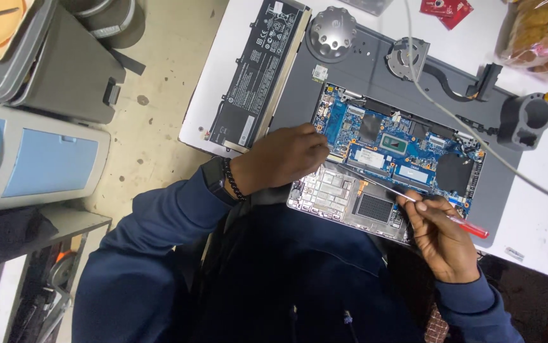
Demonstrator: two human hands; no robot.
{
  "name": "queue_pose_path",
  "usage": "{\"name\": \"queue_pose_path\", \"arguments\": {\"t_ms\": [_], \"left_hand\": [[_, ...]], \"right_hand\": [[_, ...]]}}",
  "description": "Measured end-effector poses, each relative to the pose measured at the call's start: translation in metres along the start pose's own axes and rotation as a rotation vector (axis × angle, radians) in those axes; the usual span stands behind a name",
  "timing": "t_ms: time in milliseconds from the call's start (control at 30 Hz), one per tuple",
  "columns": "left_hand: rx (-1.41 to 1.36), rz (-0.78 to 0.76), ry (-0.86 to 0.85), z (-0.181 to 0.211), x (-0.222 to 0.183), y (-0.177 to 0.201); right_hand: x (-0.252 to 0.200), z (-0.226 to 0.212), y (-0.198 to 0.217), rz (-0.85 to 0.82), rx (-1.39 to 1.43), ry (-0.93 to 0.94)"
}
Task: Repairing a laptop by manipulating internal components like the motherboard and connectors.
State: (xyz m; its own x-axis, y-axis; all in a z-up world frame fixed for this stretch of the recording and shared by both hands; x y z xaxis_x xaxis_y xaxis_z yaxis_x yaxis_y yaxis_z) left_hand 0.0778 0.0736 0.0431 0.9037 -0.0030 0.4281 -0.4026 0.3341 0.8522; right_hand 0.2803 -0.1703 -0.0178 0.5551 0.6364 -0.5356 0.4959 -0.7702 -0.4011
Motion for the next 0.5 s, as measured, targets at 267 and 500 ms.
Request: {"name": "queue_pose_path", "arguments": {"t_ms": [267, 500], "left_hand": [[0.038, 0.034, -0.037, 0.016, 0.005, -0.009], [0.352, 0.052, -0.200, 0.033, 0.007, -0.019]], "right_hand": [[0.009, 0.000, 0.013, -0.062, -0.023, -0.016], [-0.004, -0.025, 0.017, -0.134, 0.025, 0.022]]}}
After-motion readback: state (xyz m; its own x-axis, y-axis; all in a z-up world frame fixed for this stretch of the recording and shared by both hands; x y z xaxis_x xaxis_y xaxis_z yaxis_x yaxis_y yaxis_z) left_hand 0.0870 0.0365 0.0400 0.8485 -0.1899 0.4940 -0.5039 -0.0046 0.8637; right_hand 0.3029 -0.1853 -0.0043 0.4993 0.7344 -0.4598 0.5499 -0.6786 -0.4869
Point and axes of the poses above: each hand's wrist, its own x-axis towards the middle knuckle, its own y-axis out of the back of the hand, z = x × y, the point moved 8 cm from there along x, towards the middle knuckle, and after that the axes turned 1 degree about -z, right-handed, at the moved point
